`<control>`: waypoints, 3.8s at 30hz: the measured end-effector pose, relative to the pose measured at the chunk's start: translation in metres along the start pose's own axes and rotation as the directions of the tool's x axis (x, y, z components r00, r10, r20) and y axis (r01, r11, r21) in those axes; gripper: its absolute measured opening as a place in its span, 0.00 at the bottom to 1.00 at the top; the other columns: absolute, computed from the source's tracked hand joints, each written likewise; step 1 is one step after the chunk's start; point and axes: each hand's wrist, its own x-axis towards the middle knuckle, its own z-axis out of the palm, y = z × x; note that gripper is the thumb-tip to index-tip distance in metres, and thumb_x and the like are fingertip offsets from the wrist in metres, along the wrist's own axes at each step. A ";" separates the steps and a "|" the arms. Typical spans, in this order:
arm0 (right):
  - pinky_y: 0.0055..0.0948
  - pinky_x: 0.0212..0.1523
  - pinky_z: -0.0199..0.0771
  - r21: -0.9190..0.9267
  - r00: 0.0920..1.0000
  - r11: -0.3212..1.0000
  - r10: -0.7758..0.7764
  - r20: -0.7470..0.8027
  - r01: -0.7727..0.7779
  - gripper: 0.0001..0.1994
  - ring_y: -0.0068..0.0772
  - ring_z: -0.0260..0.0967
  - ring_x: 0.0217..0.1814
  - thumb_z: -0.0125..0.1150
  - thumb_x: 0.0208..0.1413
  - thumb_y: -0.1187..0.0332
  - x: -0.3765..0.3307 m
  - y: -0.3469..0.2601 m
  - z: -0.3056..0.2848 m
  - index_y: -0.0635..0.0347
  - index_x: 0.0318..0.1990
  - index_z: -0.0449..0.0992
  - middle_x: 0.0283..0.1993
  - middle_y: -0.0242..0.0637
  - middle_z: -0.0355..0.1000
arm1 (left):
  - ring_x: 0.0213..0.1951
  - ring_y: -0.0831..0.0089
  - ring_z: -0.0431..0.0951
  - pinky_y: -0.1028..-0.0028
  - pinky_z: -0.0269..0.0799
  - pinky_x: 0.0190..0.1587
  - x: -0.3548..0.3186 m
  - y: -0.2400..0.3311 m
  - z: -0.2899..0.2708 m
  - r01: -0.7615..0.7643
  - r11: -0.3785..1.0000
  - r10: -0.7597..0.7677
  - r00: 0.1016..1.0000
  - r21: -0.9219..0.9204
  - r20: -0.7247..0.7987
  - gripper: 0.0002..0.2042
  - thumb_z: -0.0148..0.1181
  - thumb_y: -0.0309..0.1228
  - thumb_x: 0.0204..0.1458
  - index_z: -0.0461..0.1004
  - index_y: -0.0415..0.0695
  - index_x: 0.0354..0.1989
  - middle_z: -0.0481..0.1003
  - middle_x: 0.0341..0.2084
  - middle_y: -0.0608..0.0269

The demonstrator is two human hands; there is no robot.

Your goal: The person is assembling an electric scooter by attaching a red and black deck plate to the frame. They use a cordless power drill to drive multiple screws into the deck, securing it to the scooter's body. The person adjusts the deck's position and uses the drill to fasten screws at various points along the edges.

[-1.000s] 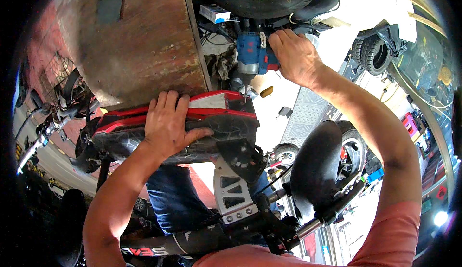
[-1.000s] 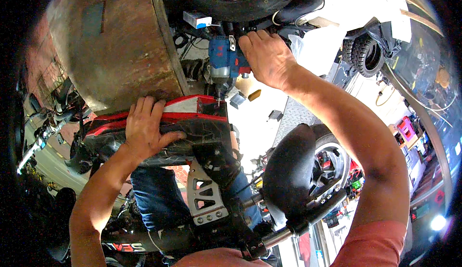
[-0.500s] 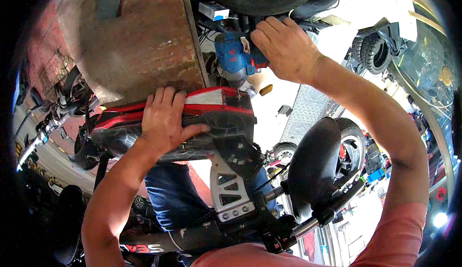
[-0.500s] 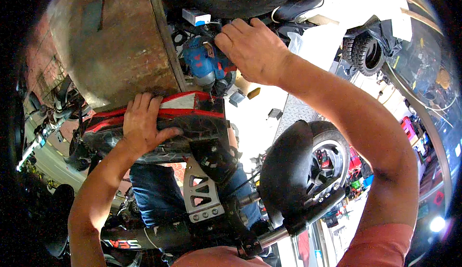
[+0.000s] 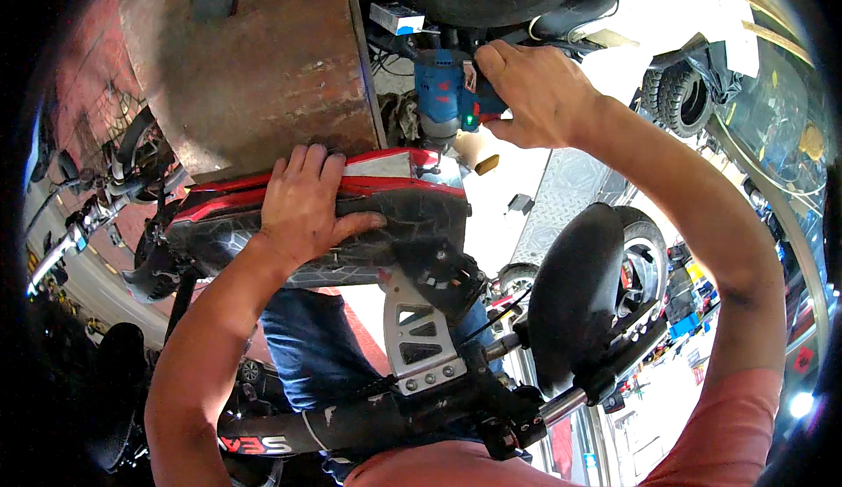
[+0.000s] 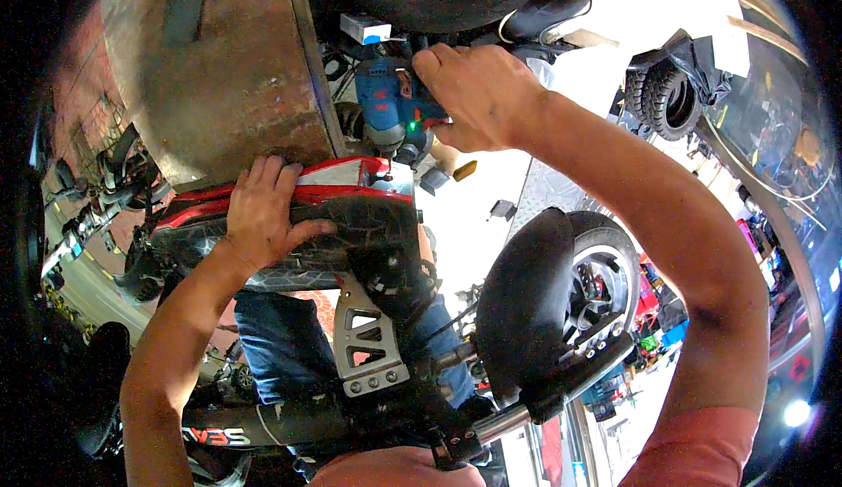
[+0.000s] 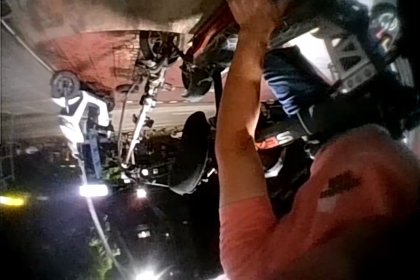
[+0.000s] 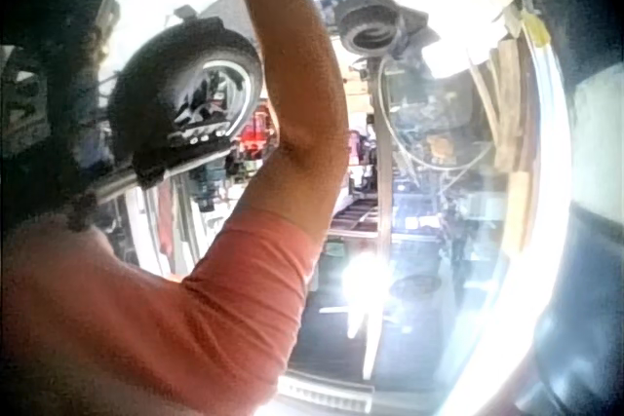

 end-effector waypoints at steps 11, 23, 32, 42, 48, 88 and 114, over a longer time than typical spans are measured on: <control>0.48 0.48 0.84 -0.002 0.997 0.999 0.054 0.047 -0.054 0.30 0.55 0.81 0.48 0.72 0.51 0.55 -0.007 -0.005 0.000 0.68 0.53 0.68 0.46 0.51 0.75 | 0.58 0.44 0.71 0.49 0.71 0.59 -0.001 0.000 0.003 -0.034 0.999 0.034 0.999 -0.007 -0.037 0.46 0.70 0.67 0.44 0.74 0.36 0.58 0.71 0.52 0.45; 0.50 0.49 0.83 0.048 0.993 0.992 0.119 0.014 -0.120 0.30 0.58 0.80 0.49 0.73 0.53 0.56 -0.018 -0.007 0.007 0.67 0.54 0.67 0.47 0.52 0.75 | 0.60 0.42 0.69 0.49 0.69 0.63 0.003 -0.004 -0.005 -0.096 0.994 0.099 0.993 -0.059 0.056 0.44 0.72 0.60 0.49 0.70 0.32 0.62 0.70 0.55 0.41; 0.51 0.51 0.82 0.050 0.983 0.984 0.169 0.070 -0.172 0.28 0.57 0.79 0.50 0.74 0.53 0.55 -0.016 -0.013 -0.006 0.62 0.54 0.68 0.47 0.50 0.76 | 0.57 0.44 0.70 0.51 0.70 0.61 0.006 -0.009 -0.002 -0.170 0.981 0.173 0.985 -0.094 0.022 0.40 0.70 0.59 0.52 0.72 0.31 0.56 0.71 0.51 0.44; 0.50 0.51 0.81 0.043 0.974 0.976 0.208 0.089 -0.213 0.30 0.56 0.80 0.49 0.75 0.52 0.53 -0.016 -0.017 -0.005 0.63 0.52 0.68 0.46 0.51 0.75 | 0.56 0.47 0.72 0.53 0.72 0.60 0.007 -0.014 0.001 -0.220 0.974 0.220 0.976 -0.062 -0.005 0.38 0.65 0.63 0.55 0.75 0.31 0.52 0.72 0.48 0.45; 0.51 0.51 0.81 0.131 0.972 0.966 0.208 0.110 -0.222 0.30 0.58 0.81 0.47 0.73 0.55 0.48 -0.017 -0.013 -0.007 0.64 0.52 0.69 0.43 0.53 0.78 | 0.57 0.48 0.72 0.54 0.72 0.61 0.007 -0.011 -0.003 -0.186 0.981 0.187 0.982 -0.048 0.035 0.40 0.65 0.65 0.54 0.75 0.31 0.53 0.73 0.49 0.45; 0.42 0.59 0.80 0.137 0.859 0.958 0.156 0.487 -0.252 0.33 0.51 0.82 0.51 0.84 0.43 0.49 0.032 0.011 -0.005 0.64 0.52 0.81 0.46 0.51 0.84 | 0.59 0.46 0.70 0.51 0.68 0.65 0.007 -0.016 0.002 -0.153 0.984 0.161 0.983 -0.089 0.094 0.42 0.64 0.65 0.53 0.73 0.34 0.58 0.71 0.54 0.45; 0.46 0.44 0.87 0.037 0.981 0.990 0.127 0.147 -0.134 0.20 0.54 0.86 0.40 0.73 0.46 0.55 0.007 -0.010 -0.012 0.65 0.37 0.86 0.35 0.53 0.84 | 0.63 0.42 0.70 0.46 0.71 0.64 0.004 0.000 0.002 0.011 0.999 -0.012 1.000 -0.052 -0.007 0.44 0.80 0.55 0.39 0.73 0.41 0.62 0.70 0.60 0.43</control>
